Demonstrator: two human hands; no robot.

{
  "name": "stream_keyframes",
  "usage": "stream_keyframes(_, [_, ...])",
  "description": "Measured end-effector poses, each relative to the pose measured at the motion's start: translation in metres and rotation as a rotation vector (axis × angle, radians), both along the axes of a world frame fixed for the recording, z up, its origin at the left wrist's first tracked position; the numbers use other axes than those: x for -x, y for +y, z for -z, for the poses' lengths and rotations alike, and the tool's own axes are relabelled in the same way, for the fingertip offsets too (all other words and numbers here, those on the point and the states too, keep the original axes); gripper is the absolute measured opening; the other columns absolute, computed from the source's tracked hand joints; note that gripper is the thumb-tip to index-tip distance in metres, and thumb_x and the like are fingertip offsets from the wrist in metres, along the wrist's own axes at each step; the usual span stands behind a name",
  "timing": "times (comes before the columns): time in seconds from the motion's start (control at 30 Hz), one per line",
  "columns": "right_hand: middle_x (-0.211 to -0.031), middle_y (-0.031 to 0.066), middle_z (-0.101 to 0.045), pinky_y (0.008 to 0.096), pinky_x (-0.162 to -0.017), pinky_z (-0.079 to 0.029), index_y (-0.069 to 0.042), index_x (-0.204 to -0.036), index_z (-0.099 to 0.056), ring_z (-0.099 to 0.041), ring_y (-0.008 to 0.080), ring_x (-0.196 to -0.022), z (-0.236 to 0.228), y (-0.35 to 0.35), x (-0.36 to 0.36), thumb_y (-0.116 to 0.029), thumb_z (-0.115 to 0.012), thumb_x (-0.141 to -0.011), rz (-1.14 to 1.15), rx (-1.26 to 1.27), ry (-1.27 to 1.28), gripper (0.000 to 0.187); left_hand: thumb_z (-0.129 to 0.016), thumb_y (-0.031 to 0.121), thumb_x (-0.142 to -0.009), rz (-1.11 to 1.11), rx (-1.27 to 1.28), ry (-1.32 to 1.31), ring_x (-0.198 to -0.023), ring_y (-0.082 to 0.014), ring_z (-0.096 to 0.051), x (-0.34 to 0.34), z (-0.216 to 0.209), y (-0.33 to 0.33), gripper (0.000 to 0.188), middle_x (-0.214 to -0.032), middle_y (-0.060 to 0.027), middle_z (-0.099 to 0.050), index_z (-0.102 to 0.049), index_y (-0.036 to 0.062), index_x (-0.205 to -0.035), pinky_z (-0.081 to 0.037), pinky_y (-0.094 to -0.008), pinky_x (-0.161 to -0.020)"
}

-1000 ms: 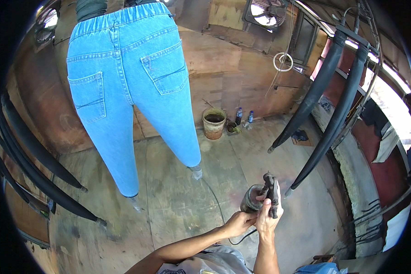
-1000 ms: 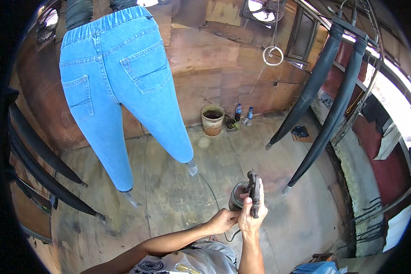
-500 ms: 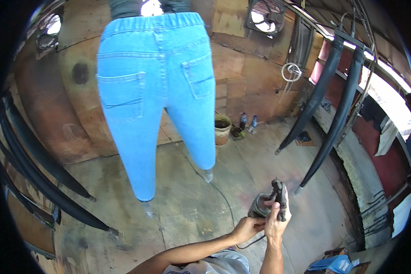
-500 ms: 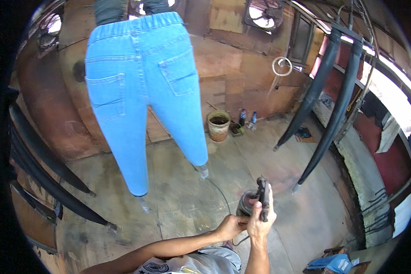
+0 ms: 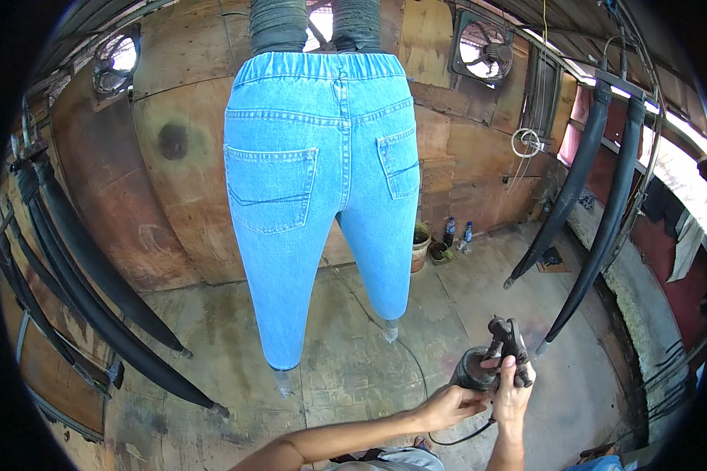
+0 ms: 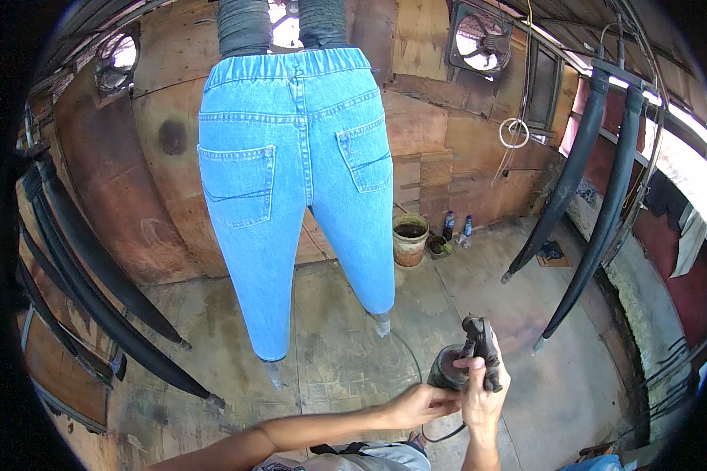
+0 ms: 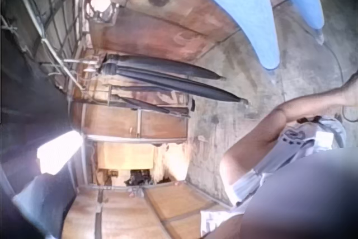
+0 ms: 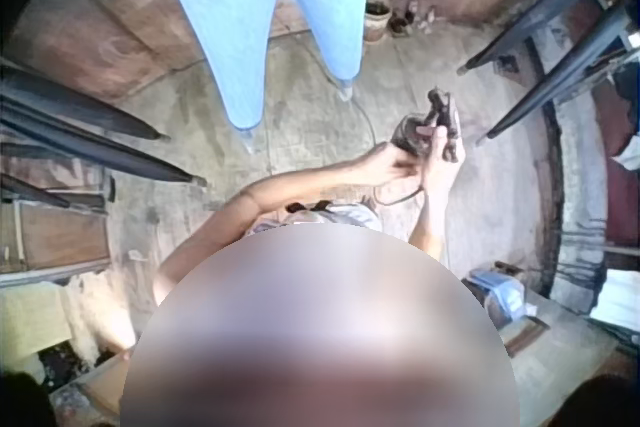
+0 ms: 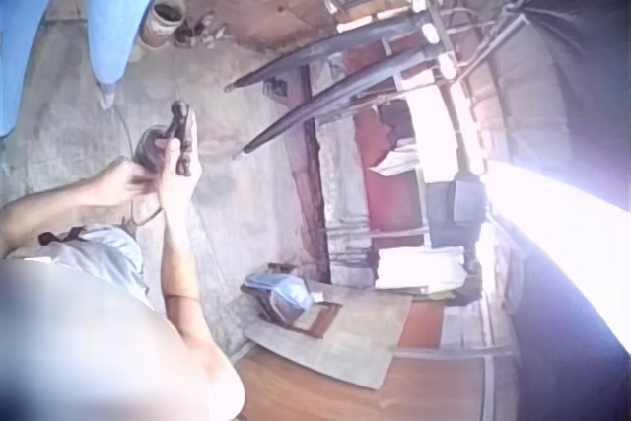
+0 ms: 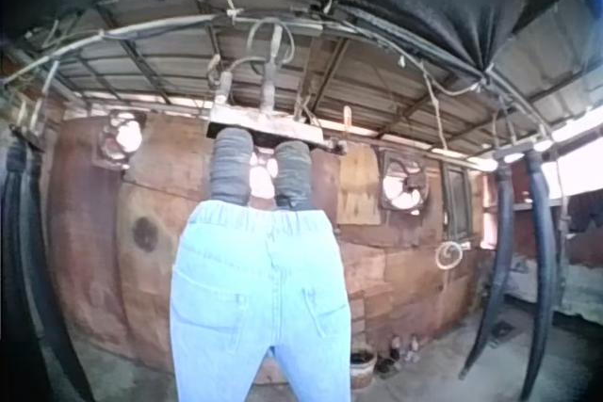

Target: The person pours dark liquid from a bucket into a spray gun container, then sprays a pair of light blue jeans hanging on a rack. The person refills the spray gun, adds water from a bottle into the bucket, and stirs the mixture with a stick.

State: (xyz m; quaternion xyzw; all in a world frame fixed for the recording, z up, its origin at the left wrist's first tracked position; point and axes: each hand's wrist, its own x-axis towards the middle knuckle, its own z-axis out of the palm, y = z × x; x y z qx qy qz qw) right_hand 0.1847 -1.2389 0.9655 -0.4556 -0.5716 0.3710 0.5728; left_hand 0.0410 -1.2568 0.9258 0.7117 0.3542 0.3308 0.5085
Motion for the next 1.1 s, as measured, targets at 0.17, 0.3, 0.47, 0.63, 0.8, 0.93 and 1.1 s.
stream_keyframes(0.17, [-0.084, 0.0088, -0.074, 0.0203, -0.041, -0.035, -0.005, -0.147, -0.054, -0.045, 0.0029, -0.046, -0.057, 0.012, -0.018, -0.05, -0.057, -0.105, -0.202, 0.121, 0.08, 0.061, -0.08, 0.015, -0.09, -0.252, -0.719, 0.13, -0.091, -0.0213, -0.078, 0.132, -0.165, 0.001, 0.019, -0.107, -0.0104, -0.079, -0.079, 0.0045, -0.106, -0.063, -0.0345, -0.084])
stream_keyframes(0.3, [-0.086, 0.0123, -0.074, 0.0203, -0.039, -0.034, 0.004, -0.141, -0.055, -0.046, 0.0043, -0.045, -0.103, 0.02, -0.021, -0.051, -0.057, -0.104, -0.315, -0.033, 0.082, 0.066, -0.062, 0.016, -0.104, -0.958, -1.694, 0.124, -0.093, -0.0138, -0.07, 0.237, -0.369, 0.044, 0.025, -0.1, -0.0098, -0.077, -0.071, -0.0018, -0.118, -0.054, -0.0296, -0.088])
stream_keyframes(0.47, [-0.088, 0.0132, -0.074, 0.0195, -0.041, -0.035, 0.005, -0.143, -0.052, -0.046, 0.004, -0.045, -0.145, 0.036, -0.016, -0.05, -0.051, -0.107, -0.328, -0.13, -0.002, 0.066, -0.062, 0.029, -0.103, -1.424, -2.098, 0.746, -0.123, -0.0318, -0.063, 0.301, -0.53, 0.069, 0.049, -0.134, -0.0206, -0.065, -0.056, -0.0003, -0.142, -0.05, -0.0378, -0.103])
stream_keyframes(0.63, [-0.088, 0.0123, -0.074, 0.0196, -0.041, -0.034, 0.006, -0.14, -0.055, -0.046, 0.0038, -0.047, -0.158, 0.057, -0.007, -0.046, -0.054, -0.107, -0.408, -0.117, -0.005, 0.061, -0.058, 0.03, -0.105, -1.283, -1.822, 0.662, -0.123, -0.0334, -0.063, 0.326, -0.554, 0.065, 0.048, -0.135, -0.0228, -0.064, -0.053, 0.0017, -0.144, -0.049, -0.0382, -0.104])
stream_keyframes(0.8, [-0.086, 0.0101, -0.074, 0.0202, -0.042, -0.033, 0.003, -0.138, -0.058, -0.045, 0.0037, -0.047, -0.168, 0.072, 0.009, -0.045, -0.057, -0.106, -0.481, -0.048, -0.039, 0.058, -0.055, 0.024, -0.105, -1.126, -1.917, 0.884, -0.11, -0.0275, -0.068, 0.323, -0.572, 0.048, 0.033, -0.117, -0.0175, -0.073, -0.065, -0.0002, -0.127, -0.051, -0.0373, -0.096])
stream_keyframes(0.93, [-0.088, 0.0121, -0.072, 0.0192, -0.042, -0.034, 0.0, -0.147, -0.05, -0.045, 0.0046, -0.047, -0.193, 0.083, 0.025, -0.052, -0.044, -0.109, -0.497, -0.239, -0.129, 0.065, -0.055, 0.019, -0.105, -1.086, -1.862, 0.888, -0.095, -0.0175, -0.067, 0.319, -0.578, 0.043, 0.027, -0.1, -0.0088, -0.075, -0.069, -0.0022, -0.114, -0.051, -0.0341, -0.087])
stream_keyframes(1.1, [-0.086, 0.0102, -0.071, 0.0197, -0.042, -0.032, 0.003, -0.146, -0.05, -0.041, 0.0041, -0.045, -0.225, 0.082, 0.042, -0.062, -0.032, -0.108, -0.359, -0.429, -0.027, 0.077, -0.055, 0.017, -0.104, -1.099, -1.691, 0.721, -0.083, -0.0087, -0.059, 0.316, -0.577, 0.042, 0.025, -0.091, -0.0028, -0.072, -0.07, -0.002, -0.11, -0.05, -0.03, -0.078])
